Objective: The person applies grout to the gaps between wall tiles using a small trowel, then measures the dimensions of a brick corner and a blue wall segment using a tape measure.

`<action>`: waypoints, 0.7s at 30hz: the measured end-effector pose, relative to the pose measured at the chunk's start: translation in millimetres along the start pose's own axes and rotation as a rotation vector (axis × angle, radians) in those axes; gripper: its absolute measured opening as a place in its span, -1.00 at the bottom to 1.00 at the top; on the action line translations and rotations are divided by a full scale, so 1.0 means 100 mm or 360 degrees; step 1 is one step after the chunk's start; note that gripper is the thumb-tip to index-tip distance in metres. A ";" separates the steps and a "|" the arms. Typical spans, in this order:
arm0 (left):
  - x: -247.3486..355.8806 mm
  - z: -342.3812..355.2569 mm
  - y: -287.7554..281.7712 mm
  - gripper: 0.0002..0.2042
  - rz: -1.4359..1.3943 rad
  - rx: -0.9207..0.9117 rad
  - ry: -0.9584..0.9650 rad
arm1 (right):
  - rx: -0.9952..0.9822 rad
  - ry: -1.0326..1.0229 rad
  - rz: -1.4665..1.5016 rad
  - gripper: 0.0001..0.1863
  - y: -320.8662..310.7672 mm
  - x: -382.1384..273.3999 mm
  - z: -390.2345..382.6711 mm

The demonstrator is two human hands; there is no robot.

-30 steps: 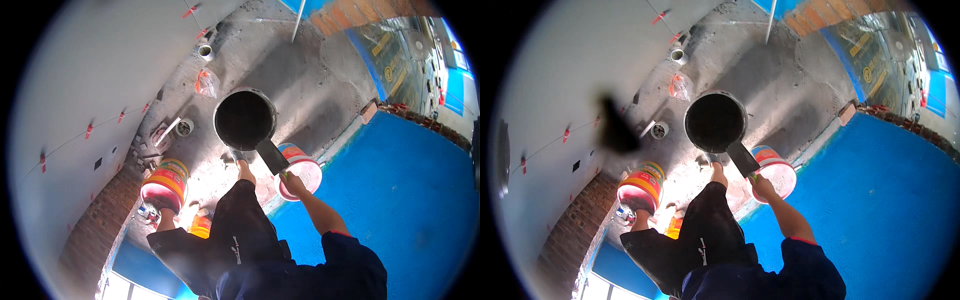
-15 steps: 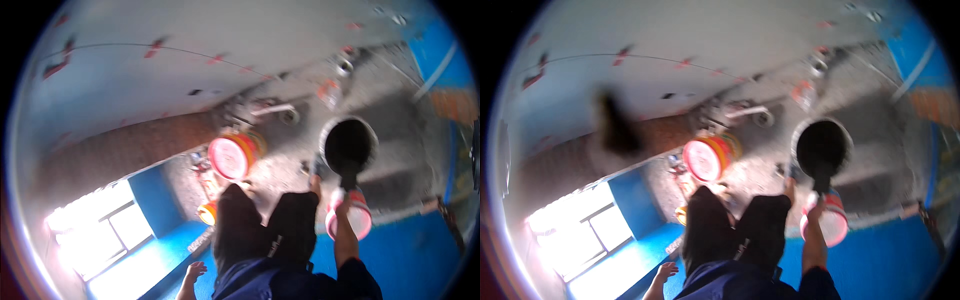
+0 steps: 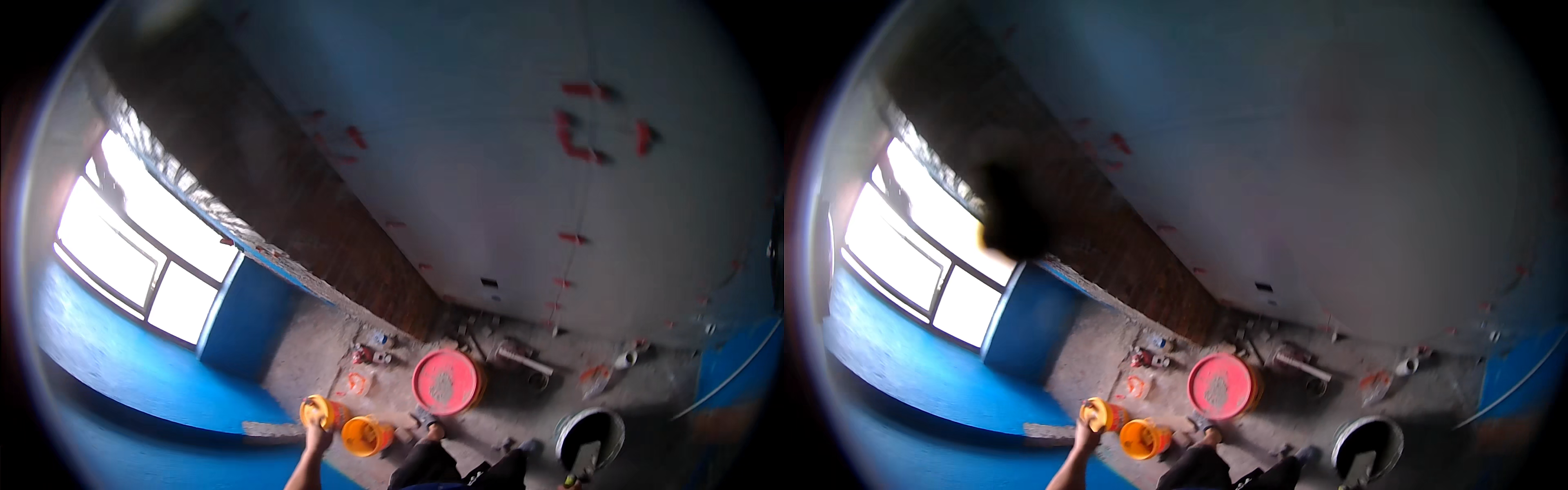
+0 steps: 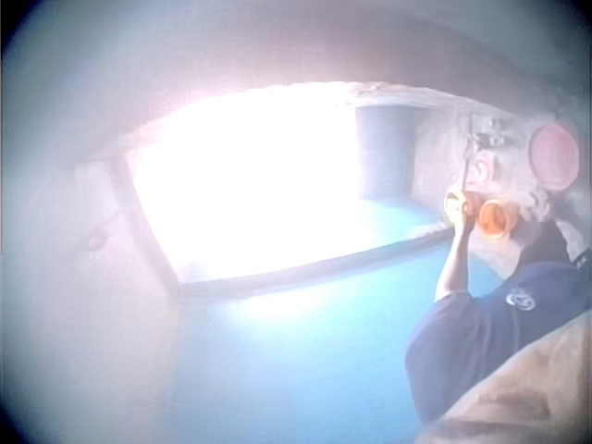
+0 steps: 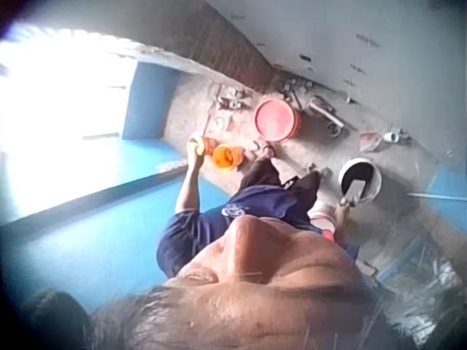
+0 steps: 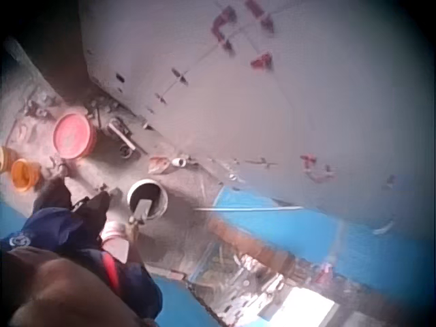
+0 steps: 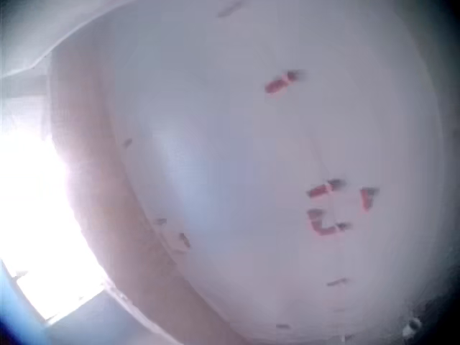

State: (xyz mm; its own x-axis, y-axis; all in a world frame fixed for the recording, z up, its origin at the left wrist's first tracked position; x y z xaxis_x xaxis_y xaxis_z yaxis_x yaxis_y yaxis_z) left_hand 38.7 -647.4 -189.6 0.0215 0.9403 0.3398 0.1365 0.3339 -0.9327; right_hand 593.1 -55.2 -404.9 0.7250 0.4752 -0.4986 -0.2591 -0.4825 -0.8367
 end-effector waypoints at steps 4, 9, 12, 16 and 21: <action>1.83 1.44 -1.75 -0.44 0.0014 0.0892 0.0714 | -0.0074 0.0286 0.0090 -0.49 -0.39 -1.60 1.54; 3.11 1.98 -4.30 -0.35 -0.0103 0.1773 0.1382 | -0.0604 0.0013 0.1588 -0.81 -0.95 -5.28 2.05; 3.83 2.13 -5.20 -0.36 -0.0172 0.2230 0.1715 | -0.0893 -0.0295 0.2098 -0.69 -1.21 -6.85 2.25; 4.20 2.37 -5.76 -0.33 -0.0406 0.2557 0.1994 | -0.0914 -0.0298 0.2059 -0.77 -1.27 -8.11 2.35; 4.25 2.78 -5.80 -0.15 -0.0313 0.2520 0.1888 | -0.1208 -0.0245 0.2314 -0.66 -1.40 -9.26 2.61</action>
State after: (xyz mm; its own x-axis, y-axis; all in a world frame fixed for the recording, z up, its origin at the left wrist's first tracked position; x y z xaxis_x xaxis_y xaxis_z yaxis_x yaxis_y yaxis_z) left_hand -306.5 -423.0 462.1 0.7390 0.6063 -0.2937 -0.6097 0.7874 0.0912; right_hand -208.2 -235.7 114.3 0.0901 -0.6283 -0.7727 -0.2374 -0.7671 0.5960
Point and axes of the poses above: each hand's wrist, its own z-axis towards the middle knuckle, its own y-axis out of the palm, x = y × z, the point moved 9 cm from there along z, towards the middle knuckle, and after that the axes turned 3 degrees about x, right-handed, at the moved point
